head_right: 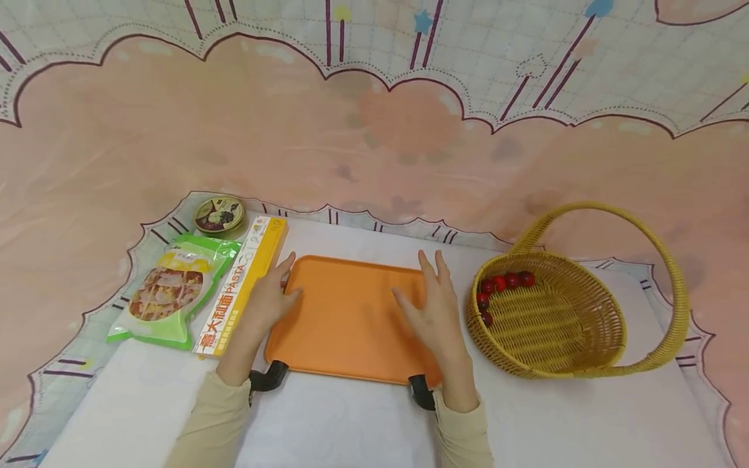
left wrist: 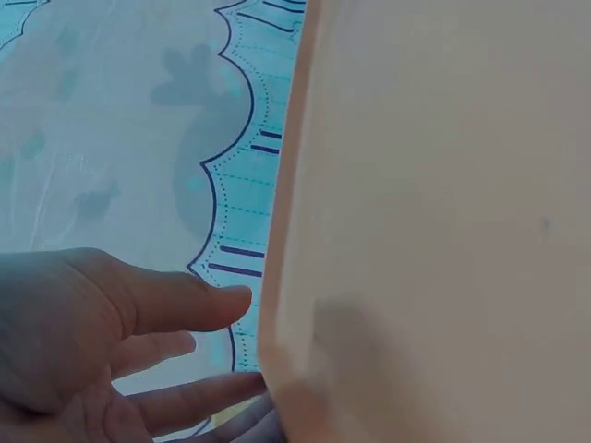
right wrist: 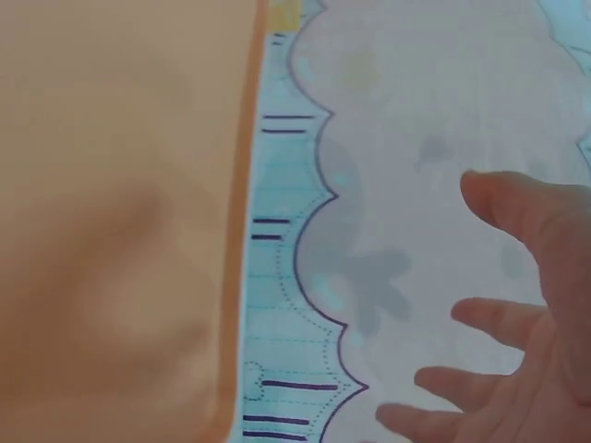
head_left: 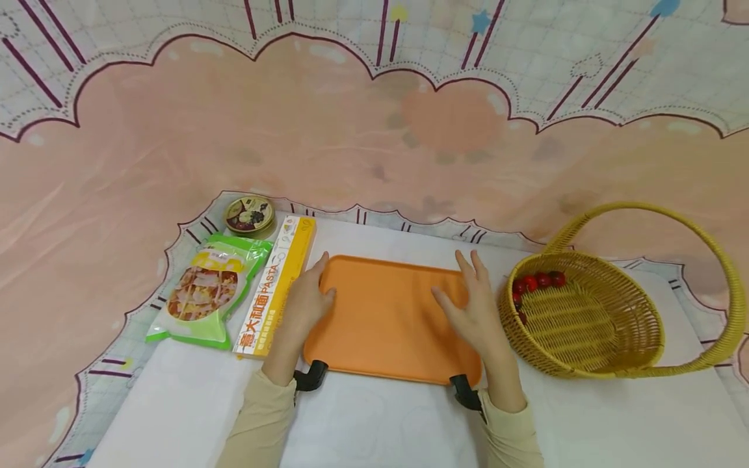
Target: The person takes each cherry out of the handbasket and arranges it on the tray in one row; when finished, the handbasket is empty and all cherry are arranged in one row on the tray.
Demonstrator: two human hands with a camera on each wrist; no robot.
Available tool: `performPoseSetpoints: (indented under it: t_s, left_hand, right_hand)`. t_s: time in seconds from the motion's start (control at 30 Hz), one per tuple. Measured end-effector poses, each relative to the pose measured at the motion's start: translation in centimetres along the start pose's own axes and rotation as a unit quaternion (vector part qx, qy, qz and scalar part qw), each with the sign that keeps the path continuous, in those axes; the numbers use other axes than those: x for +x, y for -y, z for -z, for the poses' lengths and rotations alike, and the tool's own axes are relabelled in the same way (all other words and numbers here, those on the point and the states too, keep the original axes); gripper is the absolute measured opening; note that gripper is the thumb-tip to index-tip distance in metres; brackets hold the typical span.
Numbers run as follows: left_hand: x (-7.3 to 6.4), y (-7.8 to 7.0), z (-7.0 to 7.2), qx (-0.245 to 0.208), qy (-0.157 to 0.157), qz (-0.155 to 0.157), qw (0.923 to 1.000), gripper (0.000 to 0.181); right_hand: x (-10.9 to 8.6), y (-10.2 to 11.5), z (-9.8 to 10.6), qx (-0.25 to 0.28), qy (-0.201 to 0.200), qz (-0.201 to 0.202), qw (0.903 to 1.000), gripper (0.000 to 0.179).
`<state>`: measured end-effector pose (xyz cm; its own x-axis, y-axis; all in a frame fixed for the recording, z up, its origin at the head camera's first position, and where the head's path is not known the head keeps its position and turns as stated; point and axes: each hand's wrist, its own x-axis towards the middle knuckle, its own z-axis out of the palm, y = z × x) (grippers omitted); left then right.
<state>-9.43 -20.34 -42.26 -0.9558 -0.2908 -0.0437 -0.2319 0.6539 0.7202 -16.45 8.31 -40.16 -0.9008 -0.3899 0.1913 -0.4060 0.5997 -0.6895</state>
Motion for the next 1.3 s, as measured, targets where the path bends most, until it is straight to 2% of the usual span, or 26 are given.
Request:
performPoseSetpoints:
  t_s: [0.1, 0.23, 0.43, 0.53, 0.67, 0.8, 0.97, 1.1, 1.2, 1.3]
  left_hand:
    - [0.2, 0.1, 0.0, 0.0, 0.0, -0.009, 1.0, 0.07]
    - [0.6, 0.3, 0.1, -0.007, 0.0, -0.021, 0.9998, 0.069]
    - [1.3, 0.5, 0.7, -0.01, -0.003, -0.016, 0.9998, 0.071]
    - [1.3, 0.6, 0.9, -0.011, 0.006, -0.007, 0.9999, 0.07]
    - [1.3, 0.8, 1.0, -0.018, 0.021, 0.007, 0.9996, 0.07]
    - [1.1, 1.3, 0.9, -0.02, 0.026, 0.005, 0.9994, 0.071]
    - [0.8, 1.7, 0.6, -0.009, 0.015, -0.015, 0.9997, 0.069]
    - [0.6, 1.7, 0.2, -0.008, 0.022, -0.011, 0.9997, 0.067]
    - [0.6, 1.7, 0.0, -0.008, 0.026, 0.001, 0.9996, 0.066]
    - [0.6, 1.7, 0.0, -0.002, 0.02, 0.002, 0.9998, 0.065]
  right_hand:
    - [0.2, -0.2, 1.9, 0.041, -0.01, 0.004, 0.9991, 0.073]
    - [0.8, -0.8, 5.8, 0.032, -0.033, -0.007, 0.9989, 0.062]
    - [1.2, -3.3, 12.0, -0.029, -0.045, -0.093, 0.9942, 0.054]
    - [1.5, -4.9, 13.6, -0.014, -0.033, -0.141, 0.9894, 0.056]
    - [2.3, -6.8, 14.9, 0.0, -0.001, -0.193, 0.9813, 0.061]
    - [3.1, -8.4, 15.7, 0.023, 0.02, -0.234, 0.9717, 0.064]
    - [4.2, -10.0, 15.7, 0.024, 0.05, -0.284, 0.9571, 0.064]
    - [4.5, -11.4, 15.4, 0.038, 0.06, -0.329, 0.9416, 0.065]
    - [4.9, -12.3, 15.0, 0.066, 0.044, -0.357, 0.9307, 0.054]
    - [5.4, -13.0, 14.6, 0.107, 0.041, -0.365, 0.924, 0.026]
